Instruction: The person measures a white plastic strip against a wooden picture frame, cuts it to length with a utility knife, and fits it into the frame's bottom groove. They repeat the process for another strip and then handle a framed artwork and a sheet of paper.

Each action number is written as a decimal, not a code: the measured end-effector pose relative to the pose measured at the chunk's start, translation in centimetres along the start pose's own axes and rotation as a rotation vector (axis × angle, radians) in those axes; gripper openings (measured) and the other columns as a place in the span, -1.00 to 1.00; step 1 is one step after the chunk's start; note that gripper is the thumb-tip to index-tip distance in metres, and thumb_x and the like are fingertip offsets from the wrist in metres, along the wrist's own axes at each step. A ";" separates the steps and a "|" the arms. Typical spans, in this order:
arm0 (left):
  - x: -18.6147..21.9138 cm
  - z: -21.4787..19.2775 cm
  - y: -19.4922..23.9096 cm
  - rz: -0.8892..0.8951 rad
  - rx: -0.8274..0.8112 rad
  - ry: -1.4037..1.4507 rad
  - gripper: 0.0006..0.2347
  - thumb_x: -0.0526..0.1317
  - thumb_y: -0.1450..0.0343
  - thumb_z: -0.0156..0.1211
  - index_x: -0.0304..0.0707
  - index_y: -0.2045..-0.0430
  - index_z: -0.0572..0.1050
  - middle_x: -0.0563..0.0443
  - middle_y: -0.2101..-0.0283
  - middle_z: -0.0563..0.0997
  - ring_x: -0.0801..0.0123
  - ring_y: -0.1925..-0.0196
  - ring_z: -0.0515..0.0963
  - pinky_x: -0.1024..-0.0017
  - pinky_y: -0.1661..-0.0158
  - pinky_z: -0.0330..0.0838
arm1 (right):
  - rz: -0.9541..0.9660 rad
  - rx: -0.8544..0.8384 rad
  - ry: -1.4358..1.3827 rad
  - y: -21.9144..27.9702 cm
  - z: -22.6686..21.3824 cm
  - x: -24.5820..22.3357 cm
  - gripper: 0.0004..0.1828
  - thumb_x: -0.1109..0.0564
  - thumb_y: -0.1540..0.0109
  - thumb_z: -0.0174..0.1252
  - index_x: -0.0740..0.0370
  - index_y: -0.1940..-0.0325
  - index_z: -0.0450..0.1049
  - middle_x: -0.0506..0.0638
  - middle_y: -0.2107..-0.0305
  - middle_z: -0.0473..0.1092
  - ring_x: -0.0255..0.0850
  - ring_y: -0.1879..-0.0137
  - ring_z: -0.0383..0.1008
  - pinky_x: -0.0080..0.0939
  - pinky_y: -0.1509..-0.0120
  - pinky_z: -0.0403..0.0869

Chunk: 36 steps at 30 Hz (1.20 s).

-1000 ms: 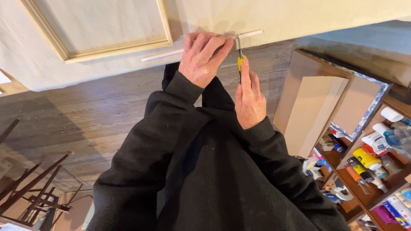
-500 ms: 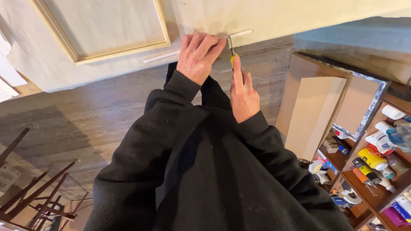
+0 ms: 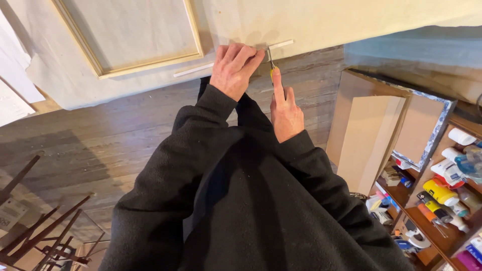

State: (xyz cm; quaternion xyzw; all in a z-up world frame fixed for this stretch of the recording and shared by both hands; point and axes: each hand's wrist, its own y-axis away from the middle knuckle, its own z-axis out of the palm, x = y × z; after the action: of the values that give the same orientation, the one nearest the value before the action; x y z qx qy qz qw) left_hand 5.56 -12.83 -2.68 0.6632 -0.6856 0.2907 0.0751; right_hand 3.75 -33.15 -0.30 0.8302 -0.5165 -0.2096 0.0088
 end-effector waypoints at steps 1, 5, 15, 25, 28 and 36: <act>0.0 -0.1 -0.1 0.003 -0.003 0.008 -0.75 -0.38 -0.37 0.35 -0.25 0.08 0.67 0.12 0.07 0.44 0.33 0.04 0.48 0.30 -0.03 0.33 | 0.006 -0.022 -0.004 0.0 0.0 0.1 -0.05 0.36 -0.31 0.20 -0.09 -0.72 0.01 0.04 0.14 0.39 -0.01 0.46 0.39 0.00 0.36 0.50; 0.0 0.0 -0.1 -0.004 0.000 0.014 -0.76 -0.38 -0.37 0.35 -0.24 0.09 0.67 0.13 0.09 0.45 0.34 0.05 0.48 0.30 -0.02 0.33 | -0.002 -0.016 0.001 -0.1 0.3 0.3 -0.07 0.34 -0.34 0.21 -0.09 -0.72 0.00 0.05 0.16 0.37 0.00 0.44 0.41 0.00 0.36 0.51; -0.2 -0.1 0.0 -0.001 -0.009 -0.005 -0.76 -0.37 -0.38 0.35 -0.22 0.08 0.66 0.15 0.07 0.44 0.36 0.05 0.48 0.31 -0.03 0.32 | 0.027 -0.054 -0.050 -0.1 0.3 0.4 -0.07 0.32 -0.35 0.19 -0.17 -0.72 0.01 0.05 0.15 0.36 0.10 0.43 0.38 0.08 0.34 0.46; -0.2 0.6 0.3 -0.010 -0.010 -0.031 -0.76 -0.38 -0.39 0.36 -0.21 0.07 0.67 0.16 0.08 0.42 0.39 0.05 0.49 0.32 -0.02 0.33 | 0.049 -0.080 -0.081 -0.2 -0.2 0.4 -0.08 0.33 -0.37 0.20 -0.21 -0.72 0.01 0.07 0.21 0.36 0.08 0.47 0.38 0.11 0.36 0.44; 0.0 0.3 0.2 -0.015 -0.005 -0.040 -0.76 -0.38 -0.37 0.37 -0.19 0.09 0.67 0.16 0.08 0.43 0.38 0.05 0.48 0.33 -0.01 0.32 | 0.060 -0.092 -0.119 -0.2 -0.3 0.2 -0.10 0.32 -0.38 0.19 -0.21 -0.71 0.02 0.08 0.20 0.37 0.11 0.41 0.42 0.13 0.30 0.45; 0.3 -0.2 -0.3 -0.018 0.034 -0.009 -0.77 -0.39 -0.36 0.38 -0.23 0.11 0.68 0.15 0.09 0.44 0.36 0.06 0.49 0.31 0.00 0.33 | 0.090 -0.127 -0.163 -0.4 -0.4 0.3 -0.14 0.26 -0.41 0.15 -0.23 -0.71 -0.01 0.19 0.15 0.42 0.27 0.35 0.48 0.25 0.25 0.45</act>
State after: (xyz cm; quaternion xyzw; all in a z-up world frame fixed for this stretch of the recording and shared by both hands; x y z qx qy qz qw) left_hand 5.77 -12.93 -2.28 0.6718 -0.6749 0.2987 0.0635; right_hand 4.33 -33.31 -0.14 0.7841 -0.5381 -0.3080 0.0289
